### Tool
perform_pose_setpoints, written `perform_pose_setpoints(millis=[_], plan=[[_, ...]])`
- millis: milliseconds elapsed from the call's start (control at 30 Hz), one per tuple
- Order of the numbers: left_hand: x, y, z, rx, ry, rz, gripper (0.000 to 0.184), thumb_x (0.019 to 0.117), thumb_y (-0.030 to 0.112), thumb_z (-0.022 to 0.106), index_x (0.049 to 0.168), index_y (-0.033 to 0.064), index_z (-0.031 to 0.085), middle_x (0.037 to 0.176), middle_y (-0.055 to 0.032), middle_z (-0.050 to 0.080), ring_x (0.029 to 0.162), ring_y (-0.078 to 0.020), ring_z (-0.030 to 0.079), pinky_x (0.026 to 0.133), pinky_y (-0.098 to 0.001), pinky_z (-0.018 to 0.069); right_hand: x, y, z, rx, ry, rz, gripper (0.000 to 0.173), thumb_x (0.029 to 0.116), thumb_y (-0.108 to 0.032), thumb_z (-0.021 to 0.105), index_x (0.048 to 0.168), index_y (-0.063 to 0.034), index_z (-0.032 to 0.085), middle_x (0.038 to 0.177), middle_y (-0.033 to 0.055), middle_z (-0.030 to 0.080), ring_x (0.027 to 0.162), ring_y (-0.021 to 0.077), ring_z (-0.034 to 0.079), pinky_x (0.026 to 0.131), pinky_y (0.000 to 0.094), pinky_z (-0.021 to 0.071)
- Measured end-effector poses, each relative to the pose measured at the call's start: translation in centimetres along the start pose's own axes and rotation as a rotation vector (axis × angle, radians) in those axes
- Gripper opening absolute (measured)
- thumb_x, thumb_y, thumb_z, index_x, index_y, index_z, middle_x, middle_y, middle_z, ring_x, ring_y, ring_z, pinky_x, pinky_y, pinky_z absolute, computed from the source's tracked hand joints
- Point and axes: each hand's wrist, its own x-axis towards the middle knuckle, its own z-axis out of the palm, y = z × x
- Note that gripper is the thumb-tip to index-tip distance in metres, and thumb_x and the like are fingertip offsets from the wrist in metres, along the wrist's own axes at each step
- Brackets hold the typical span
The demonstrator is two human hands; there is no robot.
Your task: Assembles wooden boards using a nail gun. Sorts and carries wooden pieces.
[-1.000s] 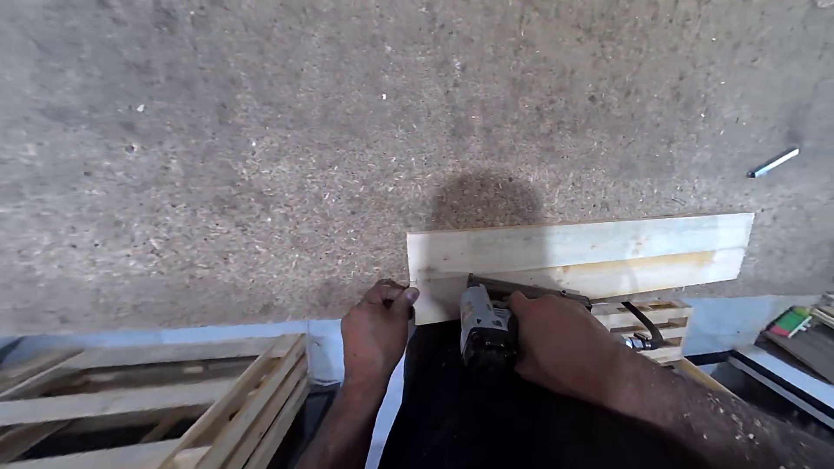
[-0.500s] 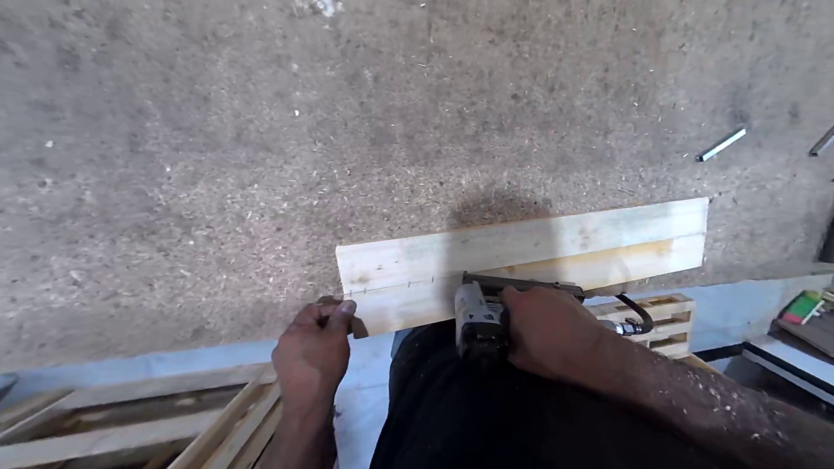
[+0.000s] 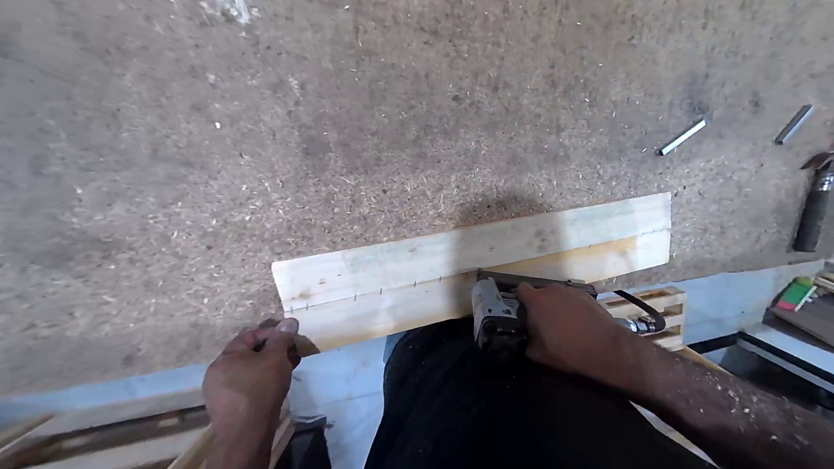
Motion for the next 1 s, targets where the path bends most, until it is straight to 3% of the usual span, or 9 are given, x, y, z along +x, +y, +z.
perform_pose_setpoints(millis=[300, 500, 667, 867, 1000], plan=[[-0.2, 0.1, 0.7, -0.109, 0.020, -0.106, 0.033, 0.1028, 0.034, 0.063, 0.112, 0.0021, 0.062, 0.086, -0.0096, 0.065, 0.067, -0.0182, 0.065, 0.063, -0.0414, 0.0597, -0.4, 5.9, 0.0, 0.009, 0.002, 0.008, 0.044, 0.0877, -0.046, 0.067, 0.118, -0.0159, 0.059, 0.089, 0.0067, 0.068, 0.084, 0.0292, 0.070, 0.069, 0.0526, 0.0562], [0.0, -0.1, 0.8, -0.147, 0.016, -0.135, 0.033, 0.1032, 0.035, 0.062, 0.110, 0.0032, 0.058, 0.080, -0.0049, 0.062, 0.063, -0.0140, 0.064, 0.058, -0.0350, 0.0583, -0.8, 9.6, 0.2, 0.028, 0.028, 0.007, 0.042, 0.0874, -0.046, 0.067, 0.117, -0.0170, 0.060, 0.087, 0.0053, 0.068, 0.082, 0.0272, 0.070, 0.068, 0.0514, 0.0561], [-0.6, 0.7, 0.9, -0.171, 0.007, -0.164, 0.030, 0.1049, 0.034, 0.059, 0.108, 0.0032, 0.058, 0.078, -0.0037, 0.062, 0.063, -0.0134, 0.065, 0.058, -0.0338, 0.0579, -1.1, 12.6, 0.3, 0.041, 0.044, 0.034, 0.041, 0.0846, -0.043, 0.070, 0.116, -0.0191, 0.061, 0.085, 0.0033, 0.068, 0.081, 0.0256, 0.069, 0.067, 0.0507, 0.0558], [-1.7, 2.4, 1.0, -0.131, -0.006, -0.214, 0.034, 0.1062, 0.036, 0.054, 0.116, 0.0033, 0.055, 0.083, -0.0041, 0.060, 0.067, -0.0128, 0.063, 0.061, -0.0338, 0.0561, -1.4, 16.1, 0.6, 0.035, 0.061, 0.079, 0.043, 0.0830, -0.045, 0.073, 0.117, -0.0202, 0.064, 0.088, 0.0035, 0.070, 0.084, 0.0256, 0.070, 0.071, 0.0511, 0.0569], [-2.3, 3.1, 0.9, -0.142, -0.008, -0.219, 0.033, 0.1068, 0.035, 0.054, 0.114, 0.0027, 0.056, 0.079, -0.0036, 0.062, 0.065, -0.0123, 0.064, 0.059, -0.0325, 0.0565, -1.8, 18.0, 1.1, 0.026, 0.121, 0.083, 0.041, 0.0800, -0.047, 0.075, 0.110, -0.0209, 0.066, 0.086, 0.0018, 0.070, 0.082, 0.0238, 0.070, 0.070, 0.0501, 0.0570]])
